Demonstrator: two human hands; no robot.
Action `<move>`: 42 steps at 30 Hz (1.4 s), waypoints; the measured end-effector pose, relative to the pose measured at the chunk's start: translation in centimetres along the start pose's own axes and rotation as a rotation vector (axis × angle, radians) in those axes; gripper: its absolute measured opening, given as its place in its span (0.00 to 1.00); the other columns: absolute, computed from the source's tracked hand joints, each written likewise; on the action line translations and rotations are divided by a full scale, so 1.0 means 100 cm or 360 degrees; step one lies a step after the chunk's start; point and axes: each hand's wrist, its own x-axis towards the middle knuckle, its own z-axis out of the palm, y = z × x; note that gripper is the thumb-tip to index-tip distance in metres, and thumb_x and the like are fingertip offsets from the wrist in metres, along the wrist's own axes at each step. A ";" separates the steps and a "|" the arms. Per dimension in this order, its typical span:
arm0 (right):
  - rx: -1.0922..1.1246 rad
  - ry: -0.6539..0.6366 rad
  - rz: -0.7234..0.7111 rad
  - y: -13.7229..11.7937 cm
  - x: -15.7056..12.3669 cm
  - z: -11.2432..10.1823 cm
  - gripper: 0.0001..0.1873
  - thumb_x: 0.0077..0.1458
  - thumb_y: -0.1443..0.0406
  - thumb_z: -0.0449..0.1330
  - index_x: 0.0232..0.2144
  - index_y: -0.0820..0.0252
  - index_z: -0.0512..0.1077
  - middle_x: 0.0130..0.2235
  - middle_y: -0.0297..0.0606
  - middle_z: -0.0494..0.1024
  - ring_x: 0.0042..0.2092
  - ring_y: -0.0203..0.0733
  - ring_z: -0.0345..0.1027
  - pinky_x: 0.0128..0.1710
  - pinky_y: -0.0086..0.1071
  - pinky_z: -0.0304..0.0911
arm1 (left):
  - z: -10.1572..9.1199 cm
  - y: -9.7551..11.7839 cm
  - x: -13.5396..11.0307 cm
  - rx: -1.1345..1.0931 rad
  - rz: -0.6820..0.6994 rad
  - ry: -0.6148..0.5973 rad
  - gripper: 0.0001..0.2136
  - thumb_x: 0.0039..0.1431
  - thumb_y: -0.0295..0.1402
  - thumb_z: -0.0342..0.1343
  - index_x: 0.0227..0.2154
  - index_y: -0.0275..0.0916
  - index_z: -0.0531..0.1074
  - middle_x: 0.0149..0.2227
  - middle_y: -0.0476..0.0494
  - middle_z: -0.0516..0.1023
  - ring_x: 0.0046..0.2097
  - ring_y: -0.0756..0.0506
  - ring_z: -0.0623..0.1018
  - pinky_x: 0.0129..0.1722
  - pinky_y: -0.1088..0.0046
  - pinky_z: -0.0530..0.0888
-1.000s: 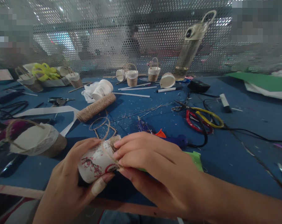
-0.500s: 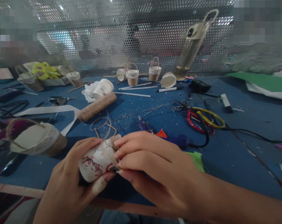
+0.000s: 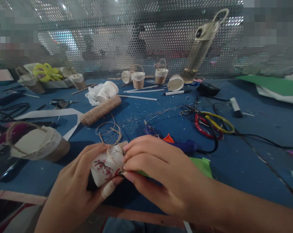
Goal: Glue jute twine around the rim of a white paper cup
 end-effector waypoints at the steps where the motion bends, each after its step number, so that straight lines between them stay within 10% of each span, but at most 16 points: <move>1: 0.0001 -0.0006 -0.0001 0.000 0.000 0.000 0.08 0.71 0.72 0.61 0.45 0.56 0.77 0.45 0.38 0.87 0.54 0.44 0.83 0.59 0.37 0.78 | 0.000 0.000 0.000 0.0004 0.0003 -0.0001 0.22 0.77 0.53 0.51 0.58 0.41 0.66 0.51 0.37 0.85 0.46 0.39 0.89 0.42 0.63 0.87; 42: -0.0072 -0.0037 0.0002 -0.001 0.001 -0.001 0.06 0.71 0.72 0.60 0.43 0.59 0.77 0.43 0.38 0.87 0.52 0.41 0.83 0.62 0.31 0.74 | 0.000 -0.001 -0.002 -0.0029 -0.0002 -0.0056 0.23 0.77 0.53 0.51 0.61 0.40 0.65 0.53 0.38 0.85 0.50 0.39 0.88 0.45 0.61 0.86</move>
